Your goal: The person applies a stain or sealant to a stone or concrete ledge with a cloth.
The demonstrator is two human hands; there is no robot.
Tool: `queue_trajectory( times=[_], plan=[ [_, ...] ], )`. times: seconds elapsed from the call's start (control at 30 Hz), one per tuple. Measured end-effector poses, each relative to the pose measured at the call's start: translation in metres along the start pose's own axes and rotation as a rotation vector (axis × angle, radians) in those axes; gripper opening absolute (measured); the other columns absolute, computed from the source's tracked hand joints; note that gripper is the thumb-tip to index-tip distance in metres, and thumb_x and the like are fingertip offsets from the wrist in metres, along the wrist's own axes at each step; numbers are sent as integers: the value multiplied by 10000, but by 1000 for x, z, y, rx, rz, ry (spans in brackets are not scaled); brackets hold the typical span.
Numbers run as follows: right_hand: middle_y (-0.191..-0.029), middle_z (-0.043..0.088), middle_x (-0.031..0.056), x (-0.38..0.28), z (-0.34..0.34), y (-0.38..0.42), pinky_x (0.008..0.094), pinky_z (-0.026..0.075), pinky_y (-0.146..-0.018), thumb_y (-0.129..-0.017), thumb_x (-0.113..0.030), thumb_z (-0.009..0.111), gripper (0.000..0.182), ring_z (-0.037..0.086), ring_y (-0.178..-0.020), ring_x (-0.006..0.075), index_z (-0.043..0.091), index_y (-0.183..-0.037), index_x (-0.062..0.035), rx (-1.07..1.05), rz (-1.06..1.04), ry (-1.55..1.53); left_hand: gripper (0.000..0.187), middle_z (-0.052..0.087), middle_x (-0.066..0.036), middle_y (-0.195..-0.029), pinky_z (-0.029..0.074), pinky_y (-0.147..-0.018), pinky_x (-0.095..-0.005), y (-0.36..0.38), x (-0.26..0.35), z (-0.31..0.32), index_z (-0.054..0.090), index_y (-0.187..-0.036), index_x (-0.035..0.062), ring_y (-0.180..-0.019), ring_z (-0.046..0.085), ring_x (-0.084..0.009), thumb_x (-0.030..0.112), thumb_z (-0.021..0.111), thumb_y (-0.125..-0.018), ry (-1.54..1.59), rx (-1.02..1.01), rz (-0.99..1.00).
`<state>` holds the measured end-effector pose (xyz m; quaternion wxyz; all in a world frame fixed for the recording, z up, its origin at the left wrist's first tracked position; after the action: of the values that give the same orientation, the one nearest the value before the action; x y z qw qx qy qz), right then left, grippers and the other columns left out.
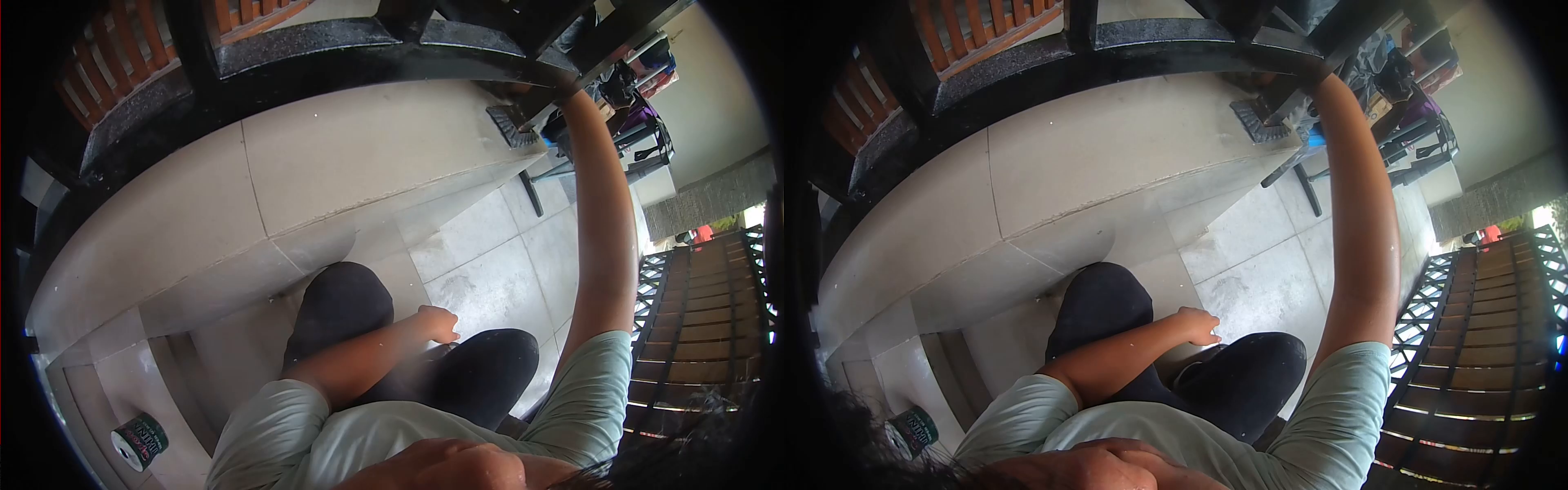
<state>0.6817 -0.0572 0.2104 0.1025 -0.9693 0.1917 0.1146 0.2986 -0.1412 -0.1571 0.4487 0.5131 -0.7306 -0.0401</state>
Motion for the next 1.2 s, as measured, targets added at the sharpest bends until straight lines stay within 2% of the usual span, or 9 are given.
queue_trajectory(
  times=[0.17,0.5,0.87,1.03,1.07,1.13,1.2],
  plan=[
    [-1217,723,130,2,-9,9,334,511,-982,-847,-120,783,462,682,-1101,242,686,-1287,-19,9,-9,-4,560,706,-128,-1231,532,-906,-547,-1,-1,2,656,-1265,122,-1175,665,-338,573,567,-946,2,-5,3],
    [-1194,732,136,-2,21,-9,330,523,-958,-834,-119,791,467,690,-1077,240,690,-1279,-19,19,-4,38,565,708,-122,-1234,542,-897,-528,-5,-7,5,654,-1271,124,-1178,663,-338,575,576,-939,-2,-5,-16],
    [-1169,741,143,37,12,31,325,535,-930,-820,-117,799,473,698,-1050,238,695,-1271,-19,191,-103,133,577,698,-118,-1260,537,-910,-521,0,-2,-3,636,-1310,122,-1197,657,-323,568,560,-951,22,8,31],
    [-1159,746,159,22,22,35,320,533,-936,-818,-90,783,449,698,-1047,226,703,-1252,-9,116,34,-114,582,698,-118,-1261,537,-899,-525,0,-2,-3,638,-1308,123,-1192,658,-326,573,560,-948,30,-15,33],
    [-1153,747,154,14,14,39,324,531,-955,-807,-107,800,474,696,-1064,230,702,-1261,-18,138,-44,73,583,697,-118,-1262,538,-897,-525,1,-1,-3,639,-1307,123,-1191,658,-326,574,561,-947,32,-19,31],
    [-1136,736,164,-11,0,48,347,530,-942,-826,-136,797,459,688,-1038,255,687,-1250,-2,104,13,92,581,695,-119,-1270,535,-908,-527,2,-1,-5,640,-1306,127,-1197,657,-326,576,565,-945,28,-10,25],
    [-1182,709,184,-17,-6,50,373,511,-981,-811,-175,823,532,672,-1085,287,660,-1284,7,105,-15,152,579,692,-120,-1279,532,-921,-530,1,-2,-5,641,-1305,131,-1204,654,-326,577,571,-942,36,11,22]
  ],
)
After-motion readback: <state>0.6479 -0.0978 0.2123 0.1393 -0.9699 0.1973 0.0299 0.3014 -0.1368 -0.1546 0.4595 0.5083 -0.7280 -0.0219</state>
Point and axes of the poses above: each hand's wrist, its own y-axis away from the middle knuckle, its own z-axis out of the palm, x = y × z, the point moved 2 cm from there along -y, towards the middle knuckle
